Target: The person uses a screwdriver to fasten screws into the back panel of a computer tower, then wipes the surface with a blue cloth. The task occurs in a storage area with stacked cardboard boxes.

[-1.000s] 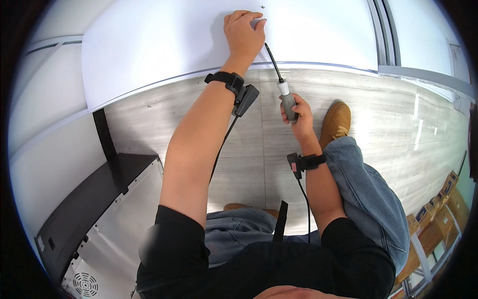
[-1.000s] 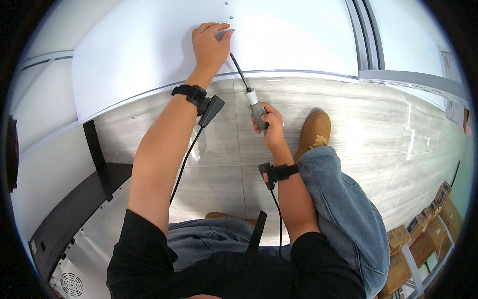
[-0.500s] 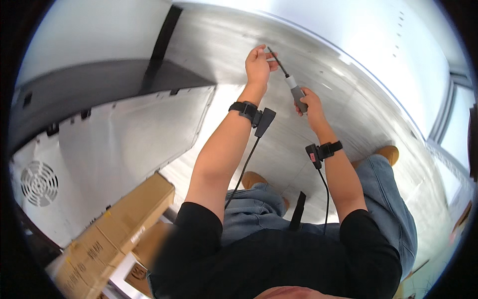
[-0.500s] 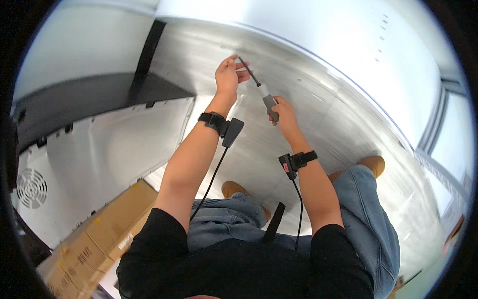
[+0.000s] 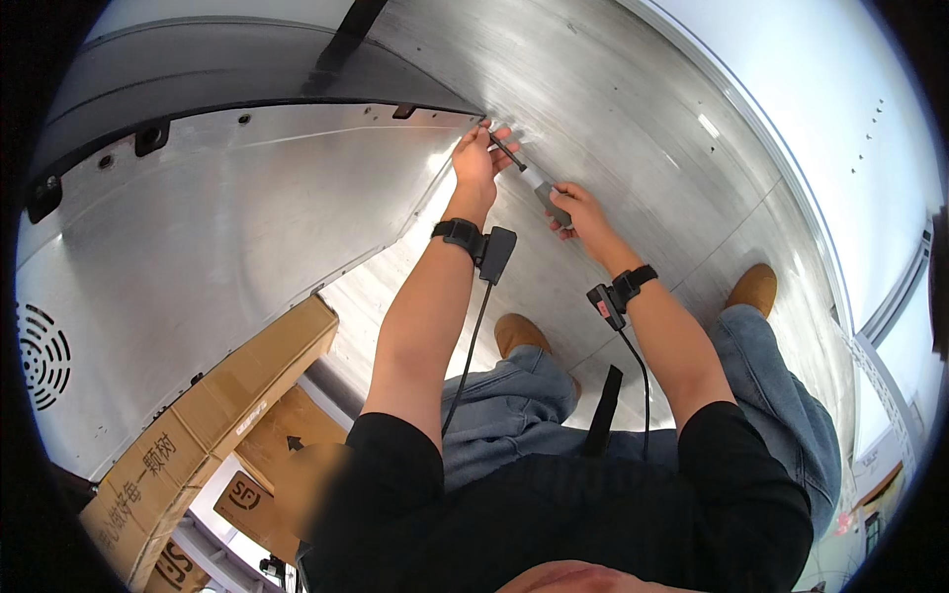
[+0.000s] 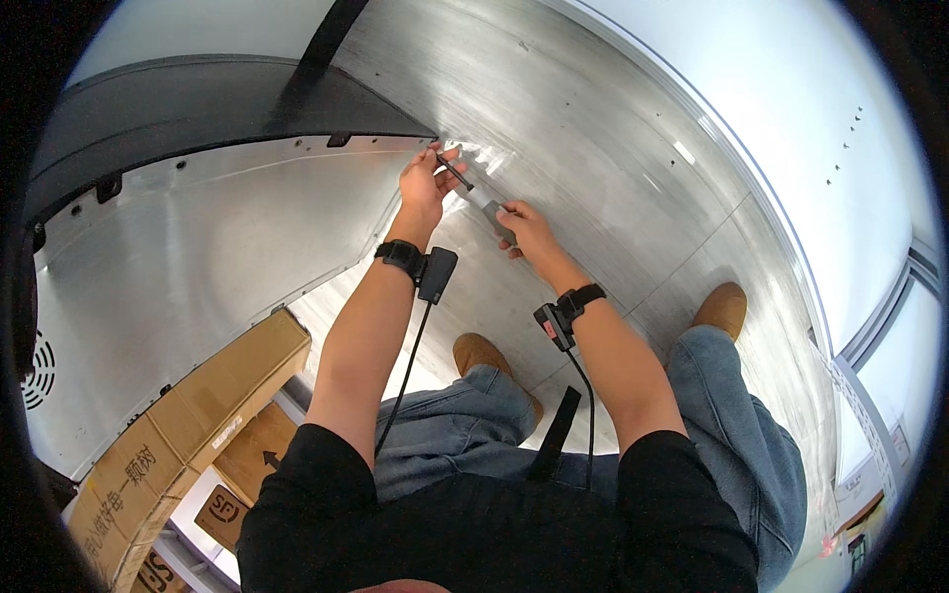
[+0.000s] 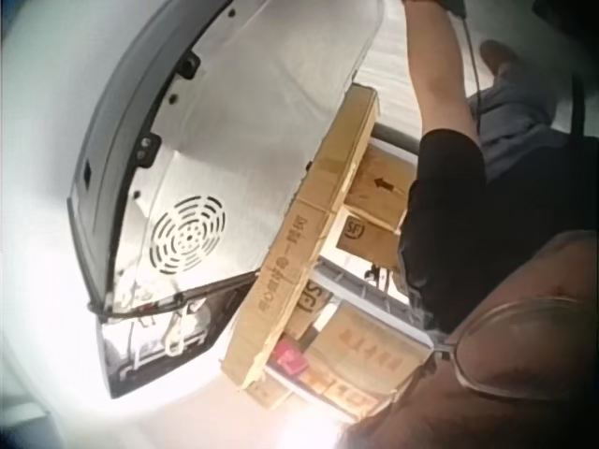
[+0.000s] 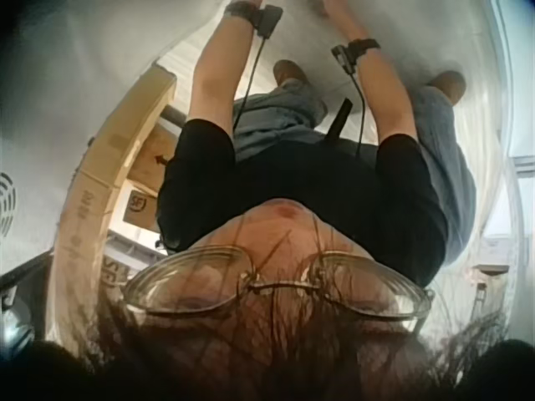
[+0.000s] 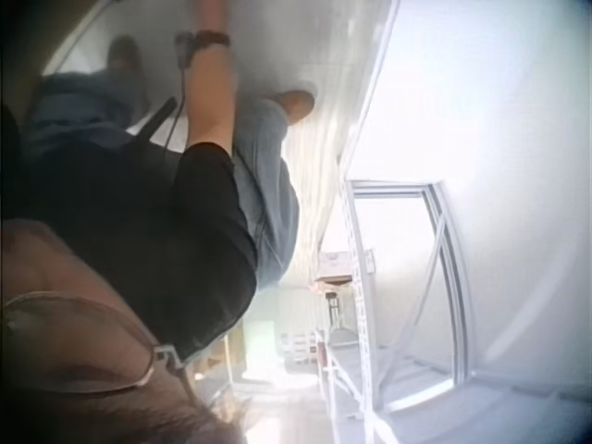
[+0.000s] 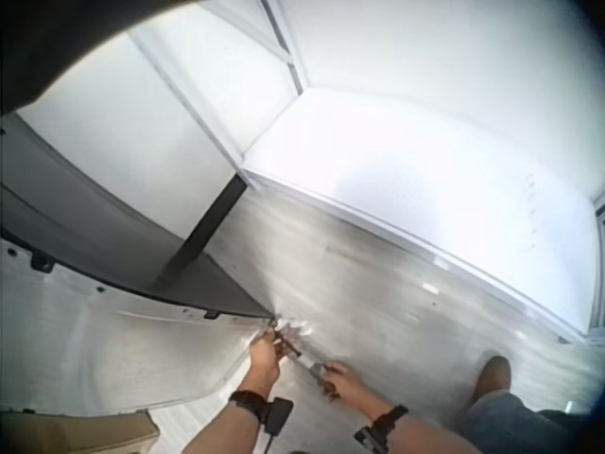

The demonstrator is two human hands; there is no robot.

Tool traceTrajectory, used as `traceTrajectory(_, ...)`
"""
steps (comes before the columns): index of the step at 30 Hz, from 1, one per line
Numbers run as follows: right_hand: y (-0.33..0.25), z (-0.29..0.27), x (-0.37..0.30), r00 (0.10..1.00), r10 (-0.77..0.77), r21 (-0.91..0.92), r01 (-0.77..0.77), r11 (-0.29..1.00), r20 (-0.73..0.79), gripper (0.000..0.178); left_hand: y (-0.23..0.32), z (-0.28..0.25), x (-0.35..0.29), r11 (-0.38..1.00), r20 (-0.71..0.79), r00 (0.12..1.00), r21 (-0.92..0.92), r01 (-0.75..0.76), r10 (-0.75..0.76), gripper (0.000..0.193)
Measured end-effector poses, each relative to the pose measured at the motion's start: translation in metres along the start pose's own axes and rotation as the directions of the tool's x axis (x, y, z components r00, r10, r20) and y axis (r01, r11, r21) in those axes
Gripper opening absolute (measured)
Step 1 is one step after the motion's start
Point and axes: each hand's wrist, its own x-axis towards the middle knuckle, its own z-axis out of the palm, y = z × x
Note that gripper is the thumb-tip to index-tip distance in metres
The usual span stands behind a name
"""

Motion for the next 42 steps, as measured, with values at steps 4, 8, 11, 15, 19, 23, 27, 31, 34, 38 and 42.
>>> traceTrajectory(4, -0.004, 0.006, -0.001, 1.000, -0.014, 0.010, 0.014, 1.000, 0.005, 0.035, 0.001, -0.004, 0.004, 0.999, -0.009, 1.000, -0.031, -0.022, 0.022, 0.022)
traceTrajectory(8, -0.009, 0.011, -0.003, 1.000, 0.001, 0.007, -0.001, 1.000, 0.006, 0.032, 0.003, -0.007, 0.003, 1.000, -0.022, 1.000, 0.004, -0.013, 0.014, 0.021)
traceTrajectory(11, -0.002, 0.012, 0.001, 1.000, -0.007, 0.032, 0.006, 0.999, 0.013, 0.033, 0.006, -0.007, 0.000, 1.000, -0.028, 1.000, 0.011, -0.011, 0.011, 0.020)
traceTrajectory(15, -0.001, 0.011, 0.001, 1.000, 0.010, 0.066, -0.011, 0.998, 0.009, 0.033, 0.003, -0.006, 0.002, 1.000, -0.039, 0.999, -0.001, -0.030, 0.030, 0.018)
traceTrajectory(19, -0.003, 0.012, -0.004, 1.000, 0.002, 0.078, -0.001, 0.997, -0.007, 0.032, 0.003, -0.004, 0.001, 1.000, -0.041, 0.999, 0.016, -0.027, 0.028, 0.018)
traceTrajectory(23, -0.002, 0.011, -0.004, 1.000, 0.008, 0.130, -0.009, 0.991, 0.011, 0.031, 0.004, -0.002, -0.002, 0.999, -0.050, 0.998, 0.023, -0.028, 0.029, 0.018)
traceTrajectory(27, -0.001, 0.006, -0.003, 0.998, 0.036, 0.164, -0.044, 0.985, 0.053, 0.032, 0.001, -0.002, -0.002, 0.999, -0.052, 0.998, 0.021, -0.038, 0.039, 0.018)
traceTrajectory(31, -0.003, 0.007, -0.003, 0.999, 0.025, 0.098, -0.027, 0.995, 0.021, 0.029, 0.000, 0.000, -0.004, 0.999, -0.061, 0.997, -0.018, -0.040, 0.038, 0.015)
traceTrajectory(34, 0.003, 0.009, 0.010, 0.995, -0.083, -0.102, 0.077, 0.992, -0.056, 0.029, -0.003, 0.002, -0.003, 0.999, -0.095, 0.994, 0.009, -0.048, 0.049, 0.014)
traceTrajectory(38, 0.006, 0.013, 0.012, 0.916, -0.397, -0.619, 0.276, 0.735, -0.063, 0.035, -0.006, 0.002, 0.000, 0.996, -0.162, 0.985, 0.072, -0.053, 0.064, 0.015)
traceTrajectory(42, 0.001, 0.021, 0.001, 0.847, -0.527, -0.766, 0.292, 0.573, -0.071, 0.037, -0.005, 0.004, 0.001, 0.998, -0.196, 0.979, 0.035, -0.048, 0.054, 0.016)
